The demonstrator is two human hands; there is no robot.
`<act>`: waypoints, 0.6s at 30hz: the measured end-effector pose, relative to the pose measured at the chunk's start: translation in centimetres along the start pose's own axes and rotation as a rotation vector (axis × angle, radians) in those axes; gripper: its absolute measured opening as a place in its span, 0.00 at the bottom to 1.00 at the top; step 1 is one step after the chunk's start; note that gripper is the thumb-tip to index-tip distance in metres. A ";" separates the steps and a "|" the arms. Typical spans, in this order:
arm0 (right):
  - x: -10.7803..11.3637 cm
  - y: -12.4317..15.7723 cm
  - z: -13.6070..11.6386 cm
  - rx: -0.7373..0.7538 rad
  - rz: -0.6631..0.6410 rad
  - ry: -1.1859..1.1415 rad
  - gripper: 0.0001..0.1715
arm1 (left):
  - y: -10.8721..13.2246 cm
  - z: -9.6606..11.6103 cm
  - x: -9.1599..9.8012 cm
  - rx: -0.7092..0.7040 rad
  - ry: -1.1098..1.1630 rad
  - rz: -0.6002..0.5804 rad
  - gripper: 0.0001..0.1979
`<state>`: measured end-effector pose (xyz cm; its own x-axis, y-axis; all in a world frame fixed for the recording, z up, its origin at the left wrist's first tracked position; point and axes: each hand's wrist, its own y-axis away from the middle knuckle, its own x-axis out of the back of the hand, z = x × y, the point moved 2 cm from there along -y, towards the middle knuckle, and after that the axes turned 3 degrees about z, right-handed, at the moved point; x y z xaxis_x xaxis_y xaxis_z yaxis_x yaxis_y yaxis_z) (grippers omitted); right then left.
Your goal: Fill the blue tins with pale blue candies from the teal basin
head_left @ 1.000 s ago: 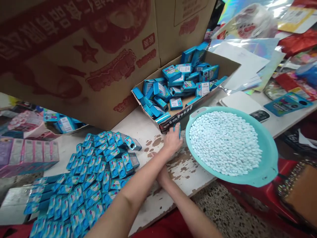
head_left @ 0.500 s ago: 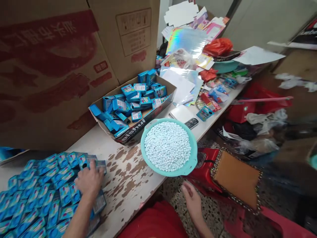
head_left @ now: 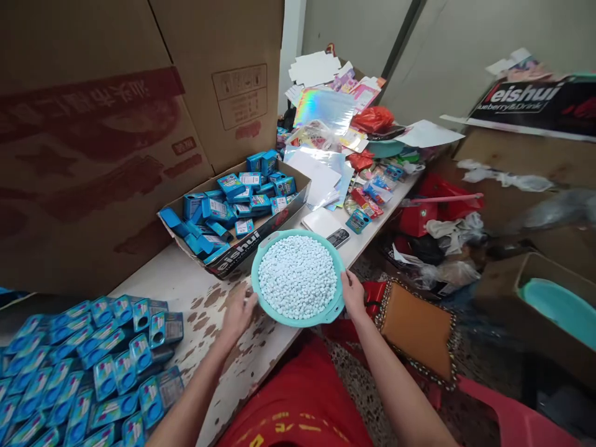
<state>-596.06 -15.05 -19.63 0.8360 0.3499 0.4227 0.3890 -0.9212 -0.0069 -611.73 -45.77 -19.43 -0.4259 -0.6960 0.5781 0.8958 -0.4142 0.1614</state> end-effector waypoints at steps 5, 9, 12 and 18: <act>-1.3 -3.4 -1.0 0.069 -0.118 -0.002 0.36 | -1.9 1.8 -4.2 0.328 0.224 0.152 0.30; -2.2 -4.6 -1.0 0.088 -0.228 -0.018 0.33 | -1.7 0.6 -4.6 0.465 0.268 0.271 0.29; -3.0 -4.0 -1.1 0.076 -0.298 -0.005 0.32 | 0.0 -0.7 -4.5 0.556 0.265 0.382 0.28; -4.4 -1.6 -2.5 0.167 -0.520 0.051 0.26 | 2.9 -3.8 -2.6 0.701 0.011 0.566 0.29</act>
<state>-601.37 -15.52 -19.24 0.4993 0.7393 0.4518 0.8054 -0.5883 0.0725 -608.50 -47.46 -23.50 0.1043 -0.6945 0.7119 0.8420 0.4426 0.3083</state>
